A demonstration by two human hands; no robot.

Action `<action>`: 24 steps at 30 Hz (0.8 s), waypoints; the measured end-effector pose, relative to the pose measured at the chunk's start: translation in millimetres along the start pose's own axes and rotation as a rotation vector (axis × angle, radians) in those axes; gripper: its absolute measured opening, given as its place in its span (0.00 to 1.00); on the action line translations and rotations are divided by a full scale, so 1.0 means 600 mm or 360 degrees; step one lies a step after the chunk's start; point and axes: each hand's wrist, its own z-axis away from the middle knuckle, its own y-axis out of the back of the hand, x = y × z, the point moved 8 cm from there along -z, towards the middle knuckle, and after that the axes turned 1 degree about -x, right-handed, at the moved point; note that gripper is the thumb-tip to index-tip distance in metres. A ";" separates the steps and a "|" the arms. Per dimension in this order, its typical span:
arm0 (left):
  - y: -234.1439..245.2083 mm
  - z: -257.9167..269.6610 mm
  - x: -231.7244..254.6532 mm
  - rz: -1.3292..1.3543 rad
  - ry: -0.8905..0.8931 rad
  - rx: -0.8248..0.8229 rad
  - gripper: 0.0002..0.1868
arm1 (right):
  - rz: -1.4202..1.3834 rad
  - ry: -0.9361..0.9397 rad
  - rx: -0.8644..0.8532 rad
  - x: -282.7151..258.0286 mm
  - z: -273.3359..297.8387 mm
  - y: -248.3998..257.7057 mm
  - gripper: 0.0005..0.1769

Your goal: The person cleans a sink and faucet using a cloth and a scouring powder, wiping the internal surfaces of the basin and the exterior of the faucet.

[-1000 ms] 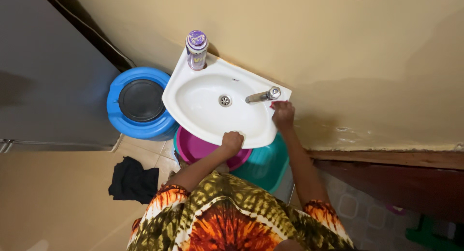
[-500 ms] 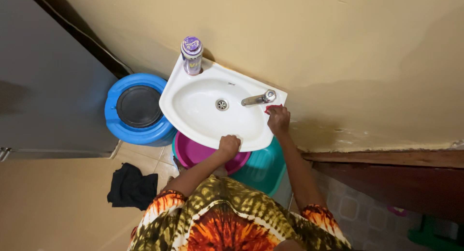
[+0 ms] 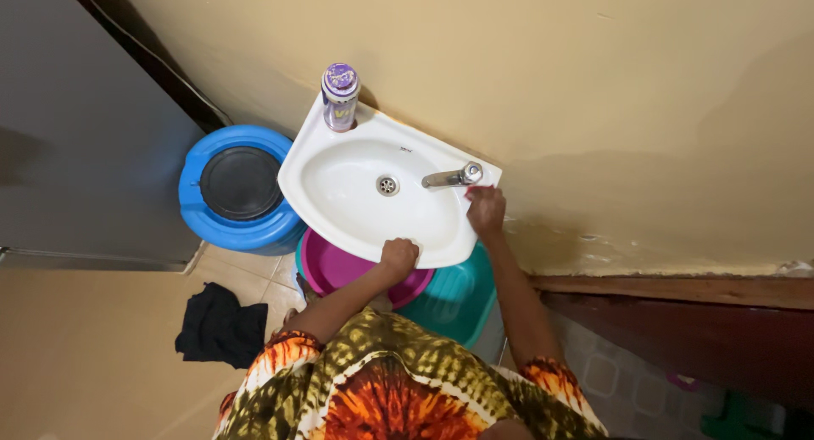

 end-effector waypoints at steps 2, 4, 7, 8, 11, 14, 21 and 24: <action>-0.002 -0.008 0.000 -0.0006 0.0016 -0.0057 0.07 | -0.0122 0.0136 -0.0052 -0.015 0.025 0.014 0.08; -0.005 -0.010 0.000 -0.0012 0.0039 -0.0118 0.07 | -0.0252 0.0271 -0.0109 -0.025 0.027 0.017 0.08; -0.005 -0.008 0.003 -0.0037 0.0049 -0.0114 0.07 | -0.0230 0.0210 -0.0090 -0.010 0.008 0.019 0.06; -0.002 -0.007 0.004 -0.0046 0.0044 -0.0087 0.07 | -0.0004 0.0137 -0.0115 -0.005 -0.001 0.010 0.06; 0.000 -0.006 0.002 -0.0023 0.0043 -0.0066 0.07 | 0.0190 0.0051 -0.0087 -0.016 -0.007 -0.004 0.05; 0.000 -0.003 0.006 -0.0044 0.0011 -0.0044 0.07 | -0.0687 -0.0276 0.0030 -0.033 0.025 -0.014 0.02; -0.007 -0.005 0.001 0.0027 0.0006 -0.0043 0.07 | -0.0020 -0.0070 -0.0015 -0.027 0.028 0.008 0.08; 0.000 -0.003 0.003 -0.0003 0.0004 0.0080 0.06 | 0.0118 -0.0073 -0.0002 -0.041 0.018 -0.010 0.06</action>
